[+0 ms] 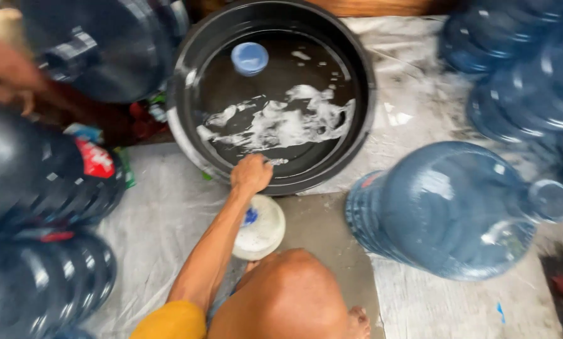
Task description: The person scrubs the exterior of a large blue water jug with a black sponge, then rinses it with water from a blue cup. They proceed to rinse the interior of the jug using a long white brush with a blue tip, rotating the brush to clean the inside surfaces.
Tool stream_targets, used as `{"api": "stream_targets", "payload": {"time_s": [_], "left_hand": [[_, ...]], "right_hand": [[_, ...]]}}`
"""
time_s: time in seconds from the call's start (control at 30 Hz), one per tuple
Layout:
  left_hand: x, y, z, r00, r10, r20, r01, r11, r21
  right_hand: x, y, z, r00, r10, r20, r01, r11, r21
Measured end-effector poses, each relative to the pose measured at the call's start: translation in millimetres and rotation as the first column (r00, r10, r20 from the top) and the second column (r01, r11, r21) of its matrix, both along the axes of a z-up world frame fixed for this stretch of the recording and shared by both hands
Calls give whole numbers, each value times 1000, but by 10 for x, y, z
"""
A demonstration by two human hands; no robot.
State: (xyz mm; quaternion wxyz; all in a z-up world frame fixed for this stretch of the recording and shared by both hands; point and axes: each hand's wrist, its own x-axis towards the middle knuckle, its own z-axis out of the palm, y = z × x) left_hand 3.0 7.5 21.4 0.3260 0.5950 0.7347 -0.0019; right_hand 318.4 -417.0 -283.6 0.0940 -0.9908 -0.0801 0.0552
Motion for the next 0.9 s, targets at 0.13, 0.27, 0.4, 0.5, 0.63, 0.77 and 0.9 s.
{"api": "stream_targets", "payload": {"time_s": [0.13,0.27,0.4,0.5,0.63,0.77,0.9], "left_hand": [[10,75,-187,999,3,-54,-1,1000,23],[1,67,-180,998,10,-67,-11,1000,-14],[7,97,-112,998,-12,-59,10,999,-42],[32,102,-96,998,-21,-61,19,999,-35],[66,122,-31,995,-30,-100,26,999,-40],[74,118,-48,996,10,-87,-11,1000,-13],[70,125,-70,992,-12,-126,2,997,-83]], "right_hand": [[-583,1067,2059,919,-25,-394,-98,952,-289],[-718,1087,2219,919,104,-379,-276,857,-436],[-801,1172,2397,950,172,-261,-265,886,-379],[-820,1235,2571,961,130,-242,-204,928,-313],[-878,1301,2778,920,295,-260,-383,819,-427],[-862,1233,2764,927,271,-259,-362,829,-426],[-857,1245,2724,925,283,-254,-367,837,-405]]}}
